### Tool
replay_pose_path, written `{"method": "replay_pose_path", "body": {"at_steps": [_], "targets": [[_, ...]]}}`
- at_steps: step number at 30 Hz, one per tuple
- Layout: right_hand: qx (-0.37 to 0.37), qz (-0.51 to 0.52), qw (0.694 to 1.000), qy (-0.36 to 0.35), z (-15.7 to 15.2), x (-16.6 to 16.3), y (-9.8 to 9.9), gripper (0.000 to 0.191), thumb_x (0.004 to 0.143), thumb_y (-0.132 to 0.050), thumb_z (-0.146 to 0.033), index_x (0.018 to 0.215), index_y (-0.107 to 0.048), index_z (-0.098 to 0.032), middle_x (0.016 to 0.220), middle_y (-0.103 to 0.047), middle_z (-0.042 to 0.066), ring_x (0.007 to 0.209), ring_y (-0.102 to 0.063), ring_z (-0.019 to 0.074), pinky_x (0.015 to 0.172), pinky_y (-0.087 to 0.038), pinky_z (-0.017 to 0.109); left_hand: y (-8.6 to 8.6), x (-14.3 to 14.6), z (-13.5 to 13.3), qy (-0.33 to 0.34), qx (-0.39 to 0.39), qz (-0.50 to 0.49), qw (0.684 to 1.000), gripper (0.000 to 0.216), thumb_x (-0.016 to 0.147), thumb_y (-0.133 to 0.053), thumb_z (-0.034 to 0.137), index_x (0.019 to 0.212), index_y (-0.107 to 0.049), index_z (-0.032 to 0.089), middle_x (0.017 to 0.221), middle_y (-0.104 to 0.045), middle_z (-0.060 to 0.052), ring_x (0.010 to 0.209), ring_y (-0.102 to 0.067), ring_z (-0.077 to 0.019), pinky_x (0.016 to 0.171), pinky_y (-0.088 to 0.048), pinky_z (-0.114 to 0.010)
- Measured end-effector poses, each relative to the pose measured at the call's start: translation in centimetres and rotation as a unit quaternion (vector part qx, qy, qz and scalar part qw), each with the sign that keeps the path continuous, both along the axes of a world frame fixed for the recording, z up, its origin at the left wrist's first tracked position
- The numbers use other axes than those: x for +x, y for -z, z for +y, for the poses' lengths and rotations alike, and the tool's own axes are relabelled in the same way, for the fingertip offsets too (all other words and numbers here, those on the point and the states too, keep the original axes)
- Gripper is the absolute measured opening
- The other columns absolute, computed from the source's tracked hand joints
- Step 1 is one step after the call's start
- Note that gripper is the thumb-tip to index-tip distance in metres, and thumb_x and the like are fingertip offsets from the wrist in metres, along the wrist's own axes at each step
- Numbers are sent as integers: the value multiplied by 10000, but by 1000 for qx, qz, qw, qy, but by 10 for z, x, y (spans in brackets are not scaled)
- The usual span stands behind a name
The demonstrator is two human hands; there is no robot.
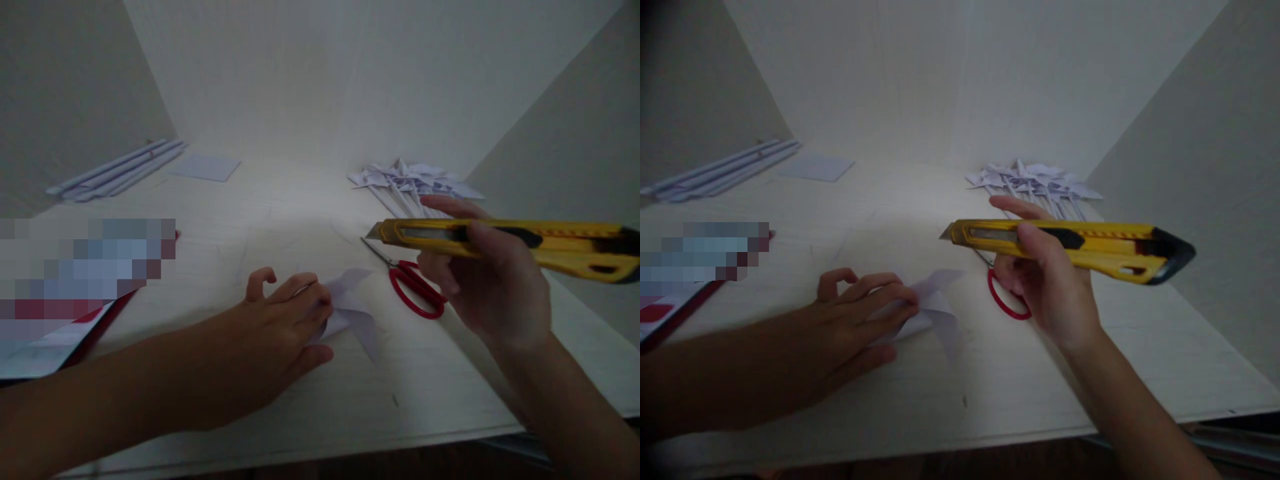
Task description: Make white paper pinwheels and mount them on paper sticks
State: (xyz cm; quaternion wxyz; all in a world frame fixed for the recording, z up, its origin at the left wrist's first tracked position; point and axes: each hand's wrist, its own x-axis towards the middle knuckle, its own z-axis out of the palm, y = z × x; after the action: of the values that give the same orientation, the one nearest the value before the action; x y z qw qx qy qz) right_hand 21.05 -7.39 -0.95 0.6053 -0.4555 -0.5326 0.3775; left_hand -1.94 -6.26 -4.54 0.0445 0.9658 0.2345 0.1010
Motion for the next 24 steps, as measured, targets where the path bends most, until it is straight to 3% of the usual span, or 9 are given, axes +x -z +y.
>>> {"method": "replay_pose_path", "body": {"at_steps": [3, 6, 12, 24], "targets": [[-64, -15, 996, -56, -12, 4, 14, 299, 765, -557, -470, 934, -644, -240, 462, -552, -13, 354, -445, 111, 308, -284, 225, 8, 1, 0, -21, -6, -4, 1000, 409, 931, -226, 365, 1144, -548, 229, 1201, -550, -65, 1137, -425, -233, 931, -282, -420], [-109, -59, 991, -41, -22, 5, 26, 181, 750, -627, -395, 869, -657, -261, 439, -549, -21, 336, -446, 96, 293, -301, 199, 16, 2, 1, -46, -24, -21, 998, 403, 918, -254, 398, 1156, -546, 252, 1188, -555, -58, 1143, -414, -247, 965, -247, -454], [-111, -110, 985, -75, -24, -2, 43, 190, 813, -574, -303, 995, -626, -281, 588, -619, -1, 421, -548, 105, 349, -430, 187, 23, 1, 2, -63, -67, -44, 995, 411, 882, -307, 440, 1165, -547, 263, 1126, -564, -55, 1138, -407, -263, 975, -272, -458], [-141, -153, 971, -115, -22, -2, 51, 244, 792, -594, -293, 1028, -656, -301, 590, -607, 6, 465, -541, 120, 379, -436, 216, 24, 0, 5, -56, -67, -68, 994, 425, 893, -263, 462, 1115, -569, 269, 1106, -565, -42, 1122, -424, -257, 970, -294, -462]]}}
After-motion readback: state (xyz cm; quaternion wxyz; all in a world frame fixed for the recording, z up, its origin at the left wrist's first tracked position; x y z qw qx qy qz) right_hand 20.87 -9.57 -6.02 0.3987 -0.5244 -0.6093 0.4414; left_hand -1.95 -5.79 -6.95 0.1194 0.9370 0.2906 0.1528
